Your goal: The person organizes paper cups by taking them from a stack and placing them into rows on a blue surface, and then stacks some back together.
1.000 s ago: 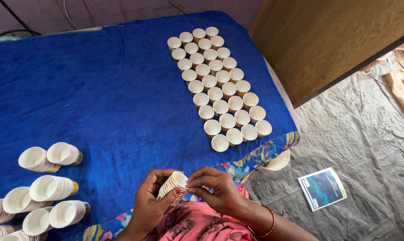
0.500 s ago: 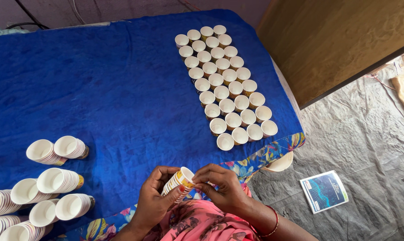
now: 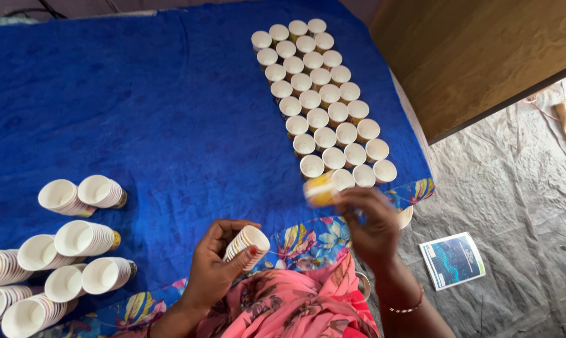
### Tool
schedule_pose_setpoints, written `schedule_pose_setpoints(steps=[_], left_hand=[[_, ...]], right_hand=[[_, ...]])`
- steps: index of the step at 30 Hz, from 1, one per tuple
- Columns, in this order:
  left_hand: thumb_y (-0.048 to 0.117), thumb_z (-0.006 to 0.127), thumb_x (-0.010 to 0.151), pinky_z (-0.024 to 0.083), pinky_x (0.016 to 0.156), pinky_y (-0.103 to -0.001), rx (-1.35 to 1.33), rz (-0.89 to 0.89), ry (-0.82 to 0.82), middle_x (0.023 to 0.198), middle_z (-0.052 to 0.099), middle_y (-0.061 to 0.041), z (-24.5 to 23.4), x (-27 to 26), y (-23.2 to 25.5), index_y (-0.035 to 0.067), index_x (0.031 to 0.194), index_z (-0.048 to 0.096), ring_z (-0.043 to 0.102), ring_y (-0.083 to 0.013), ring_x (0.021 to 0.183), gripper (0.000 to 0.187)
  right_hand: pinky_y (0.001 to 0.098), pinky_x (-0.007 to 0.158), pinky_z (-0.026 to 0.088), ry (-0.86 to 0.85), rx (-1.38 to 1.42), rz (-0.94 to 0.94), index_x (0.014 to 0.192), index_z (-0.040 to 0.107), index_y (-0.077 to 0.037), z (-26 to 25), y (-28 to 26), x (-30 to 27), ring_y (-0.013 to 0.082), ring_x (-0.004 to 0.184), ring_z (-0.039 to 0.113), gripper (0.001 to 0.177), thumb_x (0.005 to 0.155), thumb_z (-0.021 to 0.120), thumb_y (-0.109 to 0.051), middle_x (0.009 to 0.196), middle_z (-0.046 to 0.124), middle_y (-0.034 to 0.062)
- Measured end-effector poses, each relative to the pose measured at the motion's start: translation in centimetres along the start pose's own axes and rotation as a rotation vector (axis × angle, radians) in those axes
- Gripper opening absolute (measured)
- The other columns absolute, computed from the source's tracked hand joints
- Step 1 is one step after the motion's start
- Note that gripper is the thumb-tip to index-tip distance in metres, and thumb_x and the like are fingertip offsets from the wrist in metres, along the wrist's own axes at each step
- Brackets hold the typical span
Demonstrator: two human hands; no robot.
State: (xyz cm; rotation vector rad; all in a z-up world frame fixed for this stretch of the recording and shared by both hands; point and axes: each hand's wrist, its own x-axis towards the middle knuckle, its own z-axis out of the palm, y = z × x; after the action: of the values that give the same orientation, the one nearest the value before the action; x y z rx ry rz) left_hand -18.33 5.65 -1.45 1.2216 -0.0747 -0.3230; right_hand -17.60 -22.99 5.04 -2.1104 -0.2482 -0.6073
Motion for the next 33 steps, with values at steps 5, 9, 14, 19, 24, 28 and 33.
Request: schedule_pose_setpoints(steps=[5, 9, 14, 19, 24, 28, 33], left_hand=[[0.003, 0.073, 0.089, 0.06, 0.086, -0.029, 0.005, 0.025, 0.039, 0.114, 0.073, -0.012, -0.8, 0.0, 0.4, -0.002, 0.122, 0.059, 0.071, -0.0139, 0.098, 0.036], [0.001, 0.072, 0.09, 0.059, 0.086, -0.029, -0.022, 0.058, 0.043, 0.119, 0.072, -0.014, -1.0, 0.0, 0.4, -0.002, 0.123, 0.058, 0.07, -0.0139, 0.1, 0.036], [0.002, 0.071, 0.091, 0.06, 0.088, -0.029, -0.016, 0.066, 0.027, 0.122, 0.072, -0.015, -0.8, -0.2, 0.6, -0.002, 0.123, 0.057, 0.07, -0.014, 0.102, 0.035], [0.002, 0.071, 0.092, 0.06, 0.089, -0.03, 0.001, 0.071, 0.031, 0.123, 0.071, -0.015, -0.8, -0.4, 0.7, -0.003, 0.123, 0.057, 0.071, -0.0149, 0.103, 0.035], [0.002, 0.07, 0.091, 0.06, 0.089, -0.03, -0.015, 0.042, 0.044, 0.125, 0.071, -0.016, -1.0, -0.5, 0.6, -0.002, 0.123, 0.057, 0.071, -0.0155, 0.104, 0.035], [0.002, 0.07, 0.092, 0.06, 0.089, -0.03, -0.009, 0.062, 0.037, 0.125, 0.071, -0.016, -1.0, -0.4, 0.5, -0.002, 0.124, 0.056, 0.071, -0.0157, 0.104, 0.035], [0.002, 0.07, 0.093, 0.061, 0.09, -0.031, -0.016, 0.078, 0.032, 0.125, 0.071, -0.016, -0.9, -0.3, 0.4, -0.002, 0.123, 0.056, 0.071, -0.0157, 0.104, 0.034]], right_hand=[[0.0313, 0.084, 0.058, 0.071, -0.137, -0.007, 0.103, 0.072, -0.004, -0.6, 0.0, 0.2, 0.0222, 0.099, 0.072, 0.02, 0.088, 0.076, 0.008, 0.11, 0.072, 0.0089], [0.0392, 0.092, 0.053, -0.108, -0.249, -0.133, 0.1, 0.075, -0.009, 1.8, 0.8, -0.8, 0.0281, 0.108, 0.068, 0.02, 0.082, 0.078, 0.001, 0.115, 0.069, 0.0093], [0.0593, 0.116, 0.035, -0.169, -0.401, -0.214, 0.099, 0.078, -0.018, 3.9, 1.9, -1.6, 0.0313, 0.125, 0.058, 0.021, 0.081, 0.077, -0.008, 0.129, 0.063, 0.0087], [0.0682, 0.122, 0.014, -0.198, -0.484, -0.167, 0.097, 0.079, -0.024, 4.7, 3.2, -2.1, 0.0334, 0.138, 0.047, 0.022, 0.08, 0.078, -0.011, 0.138, 0.059, 0.0072], [0.068, 0.123, 0.01, -0.196, -0.503, -0.15, 0.097, 0.08, -0.025, 4.8, 4.1, -2.4, 0.0325, 0.141, 0.043, 0.02, 0.081, 0.079, -0.013, 0.14, 0.057, 0.0049], [0.0682, 0.124, 0.01, -0.221, -0.481, -0.148, 0.098, 0.08, -0.026, 4.7, 4.3, -2.3, 0.0322, 0.142, 0.043, 0.02, 0.082, 0.079, -0.014, 0.141, 0.057, 0.0047], [0.0688, 0.123, 0.011, -0.237, -0.502, -0.127, 0.098, 0.08, -0.025, 4.4, 4.3, -2.4, 0.0329, 0.142, 0.043, 0.021, 0.081, 0.078, -0.013, 0.141, 0.057, 0.005]])
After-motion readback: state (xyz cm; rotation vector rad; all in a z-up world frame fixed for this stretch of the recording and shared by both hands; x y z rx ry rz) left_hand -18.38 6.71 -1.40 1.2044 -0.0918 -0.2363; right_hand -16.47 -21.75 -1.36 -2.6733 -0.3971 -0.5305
